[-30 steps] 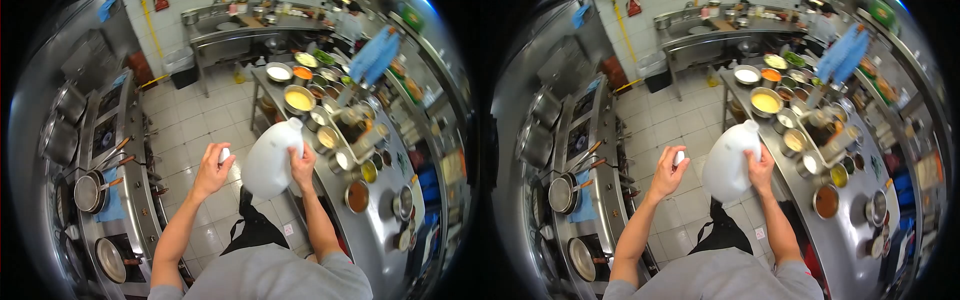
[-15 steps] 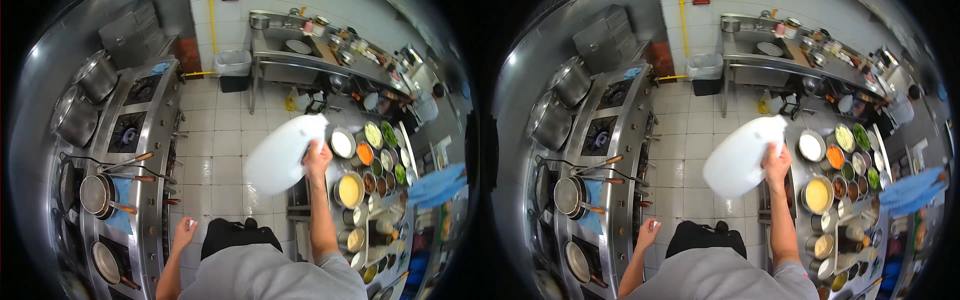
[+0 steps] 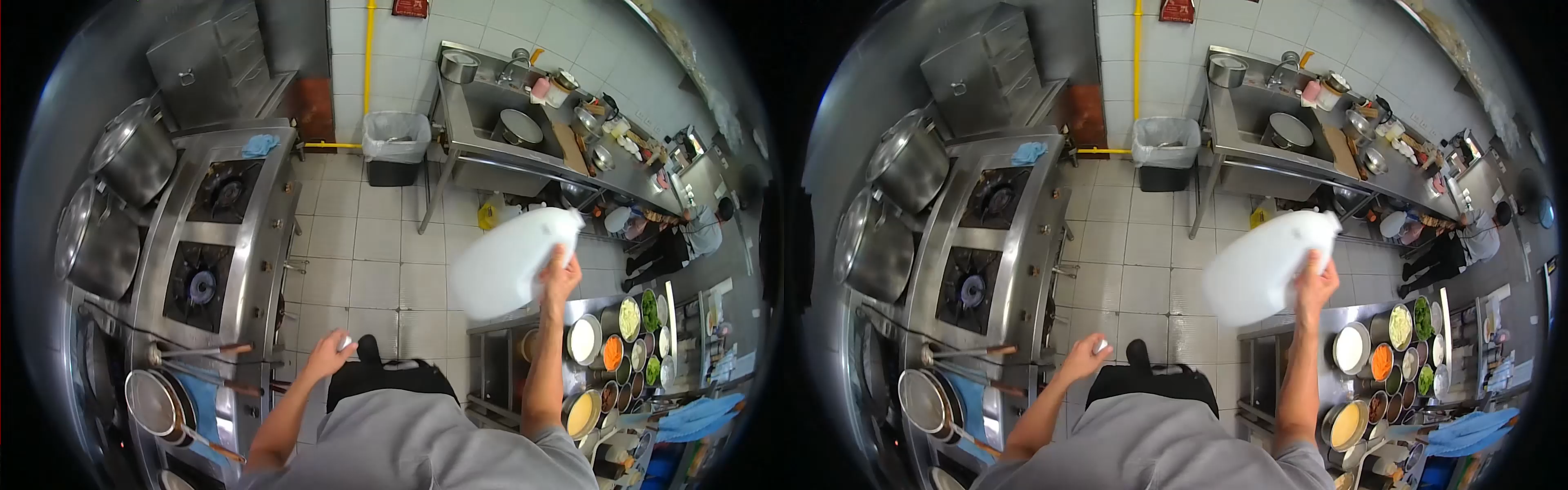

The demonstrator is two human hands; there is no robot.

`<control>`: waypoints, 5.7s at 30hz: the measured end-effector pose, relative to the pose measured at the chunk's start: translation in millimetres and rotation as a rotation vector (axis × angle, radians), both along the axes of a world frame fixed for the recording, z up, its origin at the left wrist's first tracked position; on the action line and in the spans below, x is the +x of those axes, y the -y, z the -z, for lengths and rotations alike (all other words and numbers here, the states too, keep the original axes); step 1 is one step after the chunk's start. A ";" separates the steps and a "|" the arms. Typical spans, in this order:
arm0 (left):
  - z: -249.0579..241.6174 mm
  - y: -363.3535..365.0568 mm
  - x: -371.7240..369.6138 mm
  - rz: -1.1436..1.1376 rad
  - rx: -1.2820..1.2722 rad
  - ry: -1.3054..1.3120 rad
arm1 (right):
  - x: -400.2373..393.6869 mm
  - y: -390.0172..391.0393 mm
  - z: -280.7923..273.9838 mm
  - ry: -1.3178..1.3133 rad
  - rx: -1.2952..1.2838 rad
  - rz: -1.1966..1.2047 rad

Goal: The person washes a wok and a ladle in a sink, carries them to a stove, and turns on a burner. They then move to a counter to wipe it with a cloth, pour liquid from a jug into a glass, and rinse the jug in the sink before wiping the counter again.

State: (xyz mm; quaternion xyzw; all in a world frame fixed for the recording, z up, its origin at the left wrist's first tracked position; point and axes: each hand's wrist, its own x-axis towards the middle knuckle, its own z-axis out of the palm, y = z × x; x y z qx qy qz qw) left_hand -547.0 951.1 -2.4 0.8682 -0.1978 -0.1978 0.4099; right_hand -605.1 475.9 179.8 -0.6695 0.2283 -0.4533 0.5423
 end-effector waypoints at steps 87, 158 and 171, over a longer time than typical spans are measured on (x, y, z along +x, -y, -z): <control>53.2 405.2 337.7 -0.547 0.162 -0.270 | 875.1 636.6 26.3 -1.176 -2.235 0.162; 13.1 422.2 415.6 -0.542 0.120 -0.091 | 739.3 755.9 91.4 -0.382 0.586 -0.380; -34.4 486.6 537.3 -0.534 -0.017 0.005 | 757.5 765.4 83.5 -0.385 0.813 -0.541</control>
